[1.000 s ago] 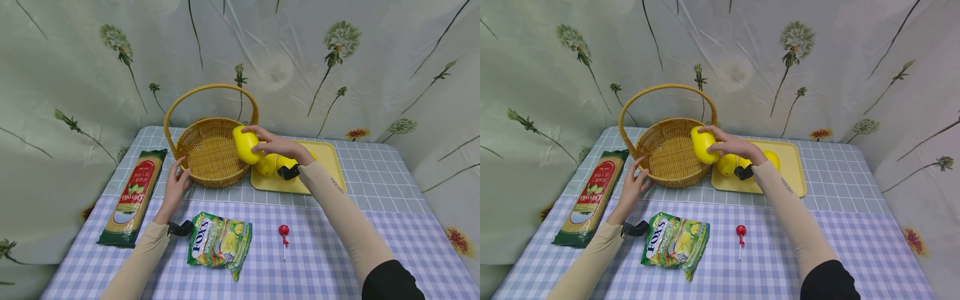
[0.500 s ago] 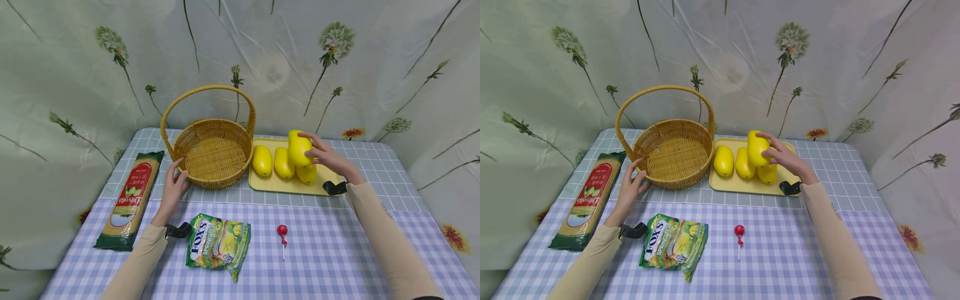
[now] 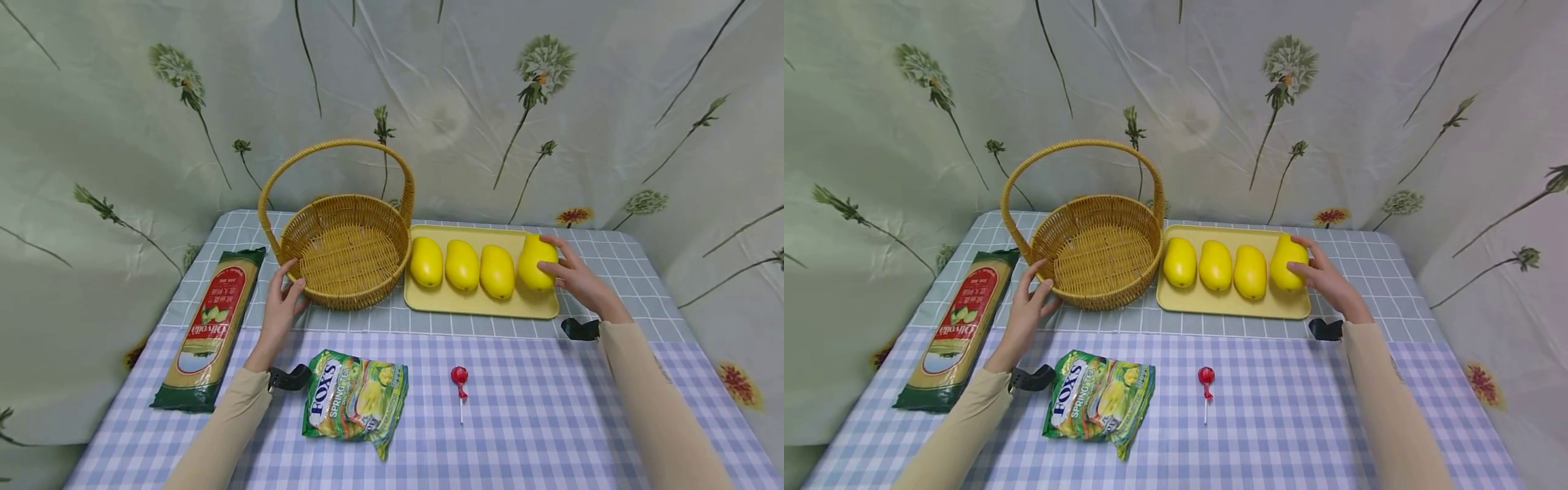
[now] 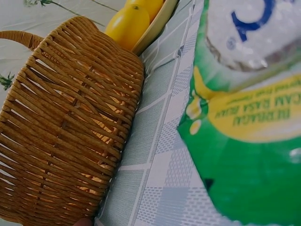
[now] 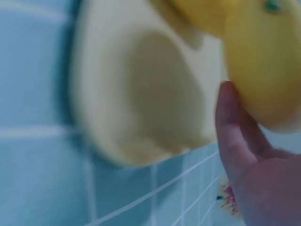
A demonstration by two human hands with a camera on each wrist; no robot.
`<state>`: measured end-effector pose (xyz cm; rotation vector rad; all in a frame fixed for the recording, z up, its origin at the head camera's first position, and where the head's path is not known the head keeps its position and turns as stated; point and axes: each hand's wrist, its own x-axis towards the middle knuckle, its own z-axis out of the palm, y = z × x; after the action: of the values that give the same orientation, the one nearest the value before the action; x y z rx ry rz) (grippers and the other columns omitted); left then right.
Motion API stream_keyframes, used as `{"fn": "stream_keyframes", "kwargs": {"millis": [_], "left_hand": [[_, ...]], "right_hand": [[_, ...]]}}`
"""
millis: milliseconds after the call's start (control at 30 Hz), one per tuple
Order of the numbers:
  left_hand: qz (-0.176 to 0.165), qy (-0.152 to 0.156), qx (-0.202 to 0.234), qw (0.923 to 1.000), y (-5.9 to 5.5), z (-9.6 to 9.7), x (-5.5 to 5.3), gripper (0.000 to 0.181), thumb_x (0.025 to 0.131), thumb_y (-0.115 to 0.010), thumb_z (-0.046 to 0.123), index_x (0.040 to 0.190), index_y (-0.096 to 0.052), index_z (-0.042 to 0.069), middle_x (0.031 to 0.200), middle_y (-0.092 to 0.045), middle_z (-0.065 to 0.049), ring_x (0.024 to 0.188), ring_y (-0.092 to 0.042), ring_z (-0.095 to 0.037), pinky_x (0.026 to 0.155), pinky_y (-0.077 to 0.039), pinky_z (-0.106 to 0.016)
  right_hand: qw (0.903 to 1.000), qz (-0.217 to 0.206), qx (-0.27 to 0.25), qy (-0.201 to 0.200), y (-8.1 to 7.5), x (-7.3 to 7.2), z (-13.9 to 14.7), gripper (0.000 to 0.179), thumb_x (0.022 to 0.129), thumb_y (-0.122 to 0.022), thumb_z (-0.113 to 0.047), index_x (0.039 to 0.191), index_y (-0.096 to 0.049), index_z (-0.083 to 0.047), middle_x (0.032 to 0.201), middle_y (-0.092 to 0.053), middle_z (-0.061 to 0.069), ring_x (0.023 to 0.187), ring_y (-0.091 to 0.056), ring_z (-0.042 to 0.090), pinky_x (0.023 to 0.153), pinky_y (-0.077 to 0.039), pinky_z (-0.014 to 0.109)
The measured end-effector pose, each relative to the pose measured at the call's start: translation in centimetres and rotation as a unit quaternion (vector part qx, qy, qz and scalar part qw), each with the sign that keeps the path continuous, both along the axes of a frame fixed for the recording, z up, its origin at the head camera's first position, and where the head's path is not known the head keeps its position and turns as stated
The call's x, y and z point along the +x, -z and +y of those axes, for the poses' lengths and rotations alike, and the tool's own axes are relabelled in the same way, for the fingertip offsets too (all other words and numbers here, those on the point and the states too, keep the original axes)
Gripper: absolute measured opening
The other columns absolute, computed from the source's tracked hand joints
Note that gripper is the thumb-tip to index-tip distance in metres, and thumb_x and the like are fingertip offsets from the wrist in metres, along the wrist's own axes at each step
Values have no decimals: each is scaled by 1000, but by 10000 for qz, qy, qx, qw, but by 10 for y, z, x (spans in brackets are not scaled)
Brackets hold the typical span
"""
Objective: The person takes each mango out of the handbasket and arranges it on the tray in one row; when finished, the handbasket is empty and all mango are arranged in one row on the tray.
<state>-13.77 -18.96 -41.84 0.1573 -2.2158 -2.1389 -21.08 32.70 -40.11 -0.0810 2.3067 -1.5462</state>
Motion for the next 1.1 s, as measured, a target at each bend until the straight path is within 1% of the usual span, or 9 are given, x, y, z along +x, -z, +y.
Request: {"fn": "stream_keyframes", "kwargs": {"millis": [67, 133, 267, 400, 533, 667, 833, 1000, 1100], "left_hand": [[16, -4, 11, 10000, 0, -1, 1, 50, 103, -42, 12, 150, -25, 6, 156, -9, -13, 136, -27, -37, 101, -37, -56], [25, 9, 15, 10000, 0, -1, 1, 50, 103, -42, 12, 150, -25, 6, 156, -9, -12, 137, -27, -37, 101, -37, -56], [68, 40, 4, 10000, 0, 0, 0, 50, 103, -42, 12, 149, -25, 5, 156, -9, -13, 136, -27, -37, 101, -37, -56], [76, 52, -71, 9999, 1, 2, -1, 50, 103, -42, 13, 150, -25, 5, 156, -9, -13, 136, -28, -38, 101, -38, -56], [72, 55, -120, 9999, 0, 2, -2, 51, 103, -42, 14, 150, -25, 6, 156, -10, -13, 136, -27, -38, 100, -38, -56], [68, 55, -107, 9999, -1, 3, -1, 51, 103, -42, 15, 150, -25, 6, 156, -11, -14, 136, -28, -37, 100, -38, -56], [66, 43, -50, 10000, -2, 3, -1, 50, 103, -41, 14, 150, -25, 6, 156, -11, -13, 136, -28, -37, 101, -38, -55], [40, 62, 29, 10000, -3, 2, -1, 50, 103, -41, 12, 150, -24, 6, 156, -11, -13, 135, -30, -36, 102, -37, -55], [-41, 19, 59, 10000, -4, 1, -1, 50, 103, -41, 11, 150, -25, 6, 156, -11, -13, 134, -32, -36, 102, -38, -53]], "right_hand": [[9998, -36, 198, -67, 5, 1, 3, 70, 100, -51, -29, 154, -7, -21, 154, -3, 22, 126, -23, 42, 94, -37, 48], [9987, -34, 482, -150, 8, 3, 3, 71, 99, -52, -29, 154, -8, -19, 152, -7, 24, 123, -25, 42, 87, -38, 43], [9952, 107, 948, -223, 8, 5, 0, 72, 98, -53, -32, 154, -12, -17, 154, -4, 24, 128, -19, 47, 91, -38, 50], [9925, 192, 1181, -252, 5, 4, -4, 71, 98, -52, -34, 154, -13, -12, 153, -6, 26, 125, -24, 48, 90, -38, 54], [9909, 91, 1308, -318, 4, 4, -5, 71, 99, -49, -34, 154, -10, -10, 151, -8, 31, 121, -29, 48, 96, -36, 59], [9892, 63, 1415, -374, 3, 3, -2, 69, 100, -47, -30, 154, -9, -8, 149, -9, 34, 122, -27, 50, 99, -33, 64], [9883, 32, 1470, -394, 0, 4, 0, 69, 100, -48, -29, 153, -10, -6, 148, -9, 36, 128, -22, 52, 99, -35, 63], [9877, 64, 1528, -332, -3, 6, -1, 69, 101, -47, -30, 153, -9, -5, 148, -9, 36, 129, -22, 53, 97, -39, 60], [9882, 133, 1495, -294, -6, 9, -1, 70, 101, -47, -30, 153, -8, -5, 148, -8, 37, 129, -21, 55, 98, -37, 62]]}}
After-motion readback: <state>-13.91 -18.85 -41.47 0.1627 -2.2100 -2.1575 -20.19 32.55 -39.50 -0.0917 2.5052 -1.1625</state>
